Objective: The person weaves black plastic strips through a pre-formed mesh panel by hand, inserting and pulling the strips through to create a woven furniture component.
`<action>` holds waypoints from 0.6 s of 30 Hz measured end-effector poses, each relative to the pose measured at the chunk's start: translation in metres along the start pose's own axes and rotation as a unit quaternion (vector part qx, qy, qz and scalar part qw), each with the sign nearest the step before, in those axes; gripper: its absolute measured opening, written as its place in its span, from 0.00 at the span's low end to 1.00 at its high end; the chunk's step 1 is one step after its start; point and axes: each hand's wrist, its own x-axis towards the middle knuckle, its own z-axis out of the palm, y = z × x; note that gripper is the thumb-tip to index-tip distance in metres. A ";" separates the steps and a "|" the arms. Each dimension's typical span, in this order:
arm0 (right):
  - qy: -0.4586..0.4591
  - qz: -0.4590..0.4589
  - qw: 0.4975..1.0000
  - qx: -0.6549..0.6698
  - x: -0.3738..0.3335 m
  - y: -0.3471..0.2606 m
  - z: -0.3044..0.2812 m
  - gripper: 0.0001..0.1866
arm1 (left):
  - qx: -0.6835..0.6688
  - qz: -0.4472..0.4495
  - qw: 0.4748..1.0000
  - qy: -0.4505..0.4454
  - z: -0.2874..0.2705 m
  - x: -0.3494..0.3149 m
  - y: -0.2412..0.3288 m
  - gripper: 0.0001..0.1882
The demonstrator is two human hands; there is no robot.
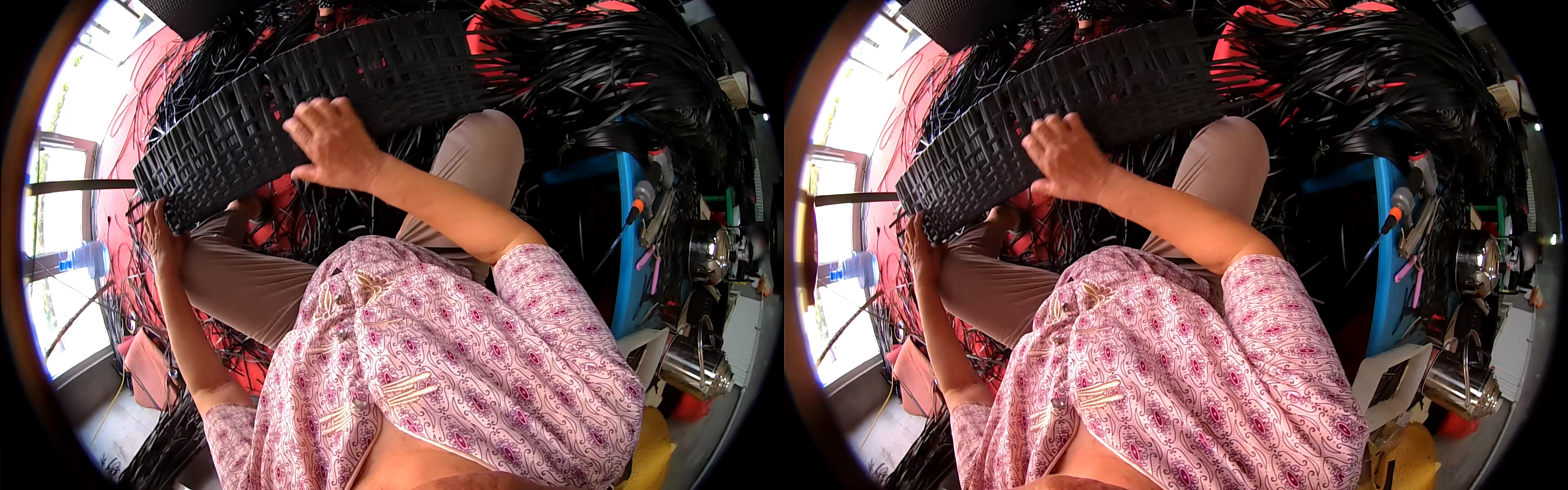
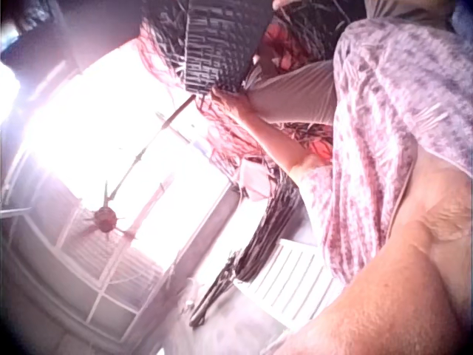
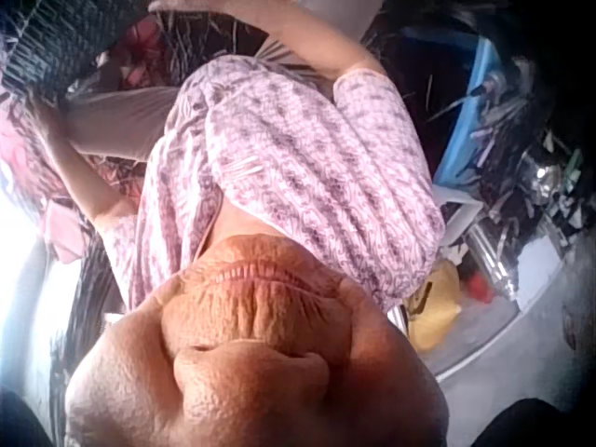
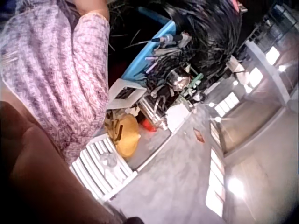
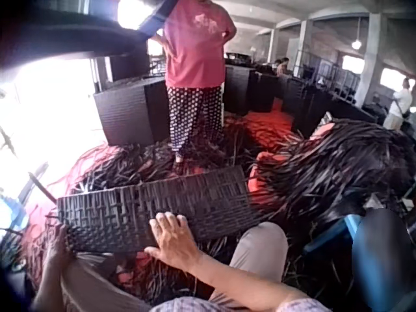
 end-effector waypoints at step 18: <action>0.083 0.000 0.996 0.043 -0.022 0.046 -0.009 0.36 | -0.005 -0.032 0.997 -0.071 0.003 0.008 -0.023 0.54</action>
